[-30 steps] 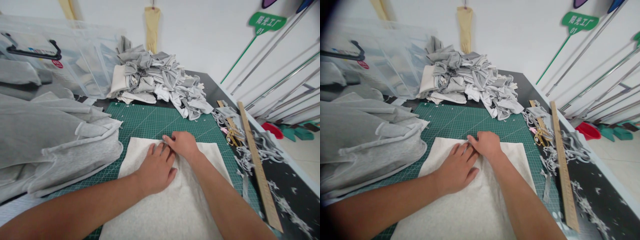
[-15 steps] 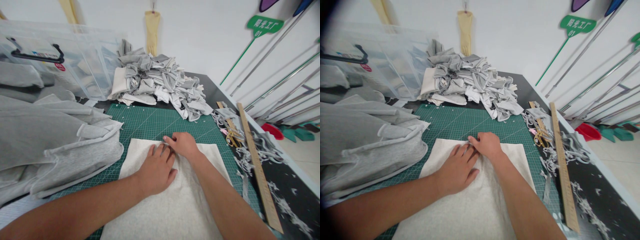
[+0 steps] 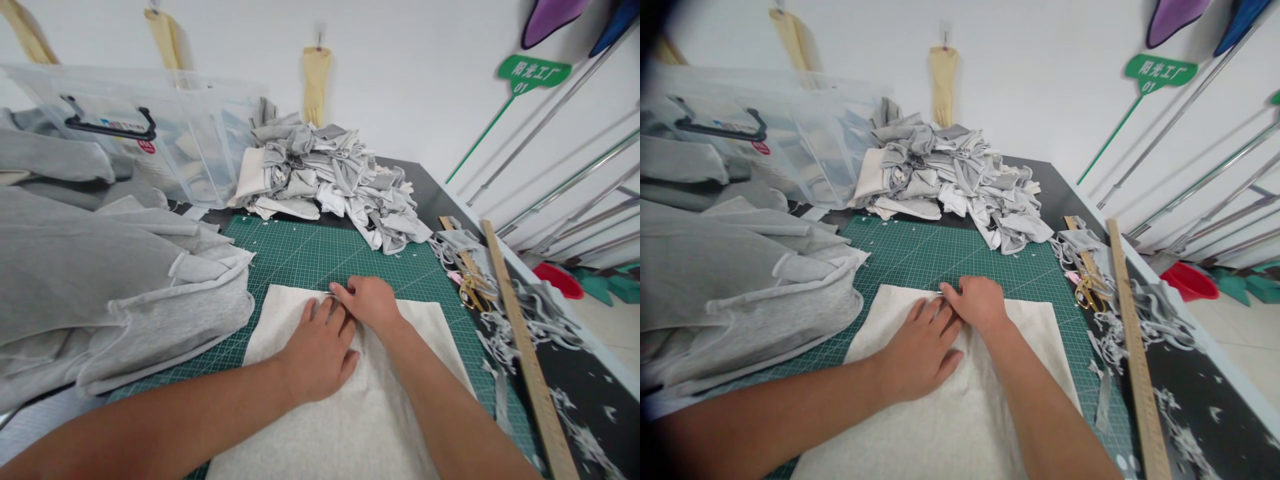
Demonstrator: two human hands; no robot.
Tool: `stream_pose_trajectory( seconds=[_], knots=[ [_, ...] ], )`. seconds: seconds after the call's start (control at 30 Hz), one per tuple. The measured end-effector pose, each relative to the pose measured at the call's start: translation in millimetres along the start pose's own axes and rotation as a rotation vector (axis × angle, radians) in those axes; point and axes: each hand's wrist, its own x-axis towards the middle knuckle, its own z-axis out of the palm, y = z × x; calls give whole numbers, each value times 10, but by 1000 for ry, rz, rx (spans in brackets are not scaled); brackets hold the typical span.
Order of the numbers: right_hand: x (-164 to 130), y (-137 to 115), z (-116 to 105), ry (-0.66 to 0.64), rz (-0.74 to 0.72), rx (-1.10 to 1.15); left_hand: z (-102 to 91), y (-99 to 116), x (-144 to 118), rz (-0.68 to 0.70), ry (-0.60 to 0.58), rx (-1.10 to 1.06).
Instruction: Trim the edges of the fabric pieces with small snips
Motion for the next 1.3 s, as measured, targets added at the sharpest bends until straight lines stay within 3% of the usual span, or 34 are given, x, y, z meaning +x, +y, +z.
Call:
stream_pose_trajectory(
  seconds=[0.43, 0.63, 1.0, 1.3],
  knots=[
    [63, -22, -4, -32, 30, -43, 31, -8, -1, 13, 5, 5],
    [76, 96, -13, 36, 101, 42, 31, -5, 2, 8, -2, -4],
    [-54, -5, -24, 54, -23, 69, 23, -1, 0, 7, -4, -21],
    [-3, 26, 41, 29, 22, 25, 27, -8, 3, 3, -17, -10]
  ],
)
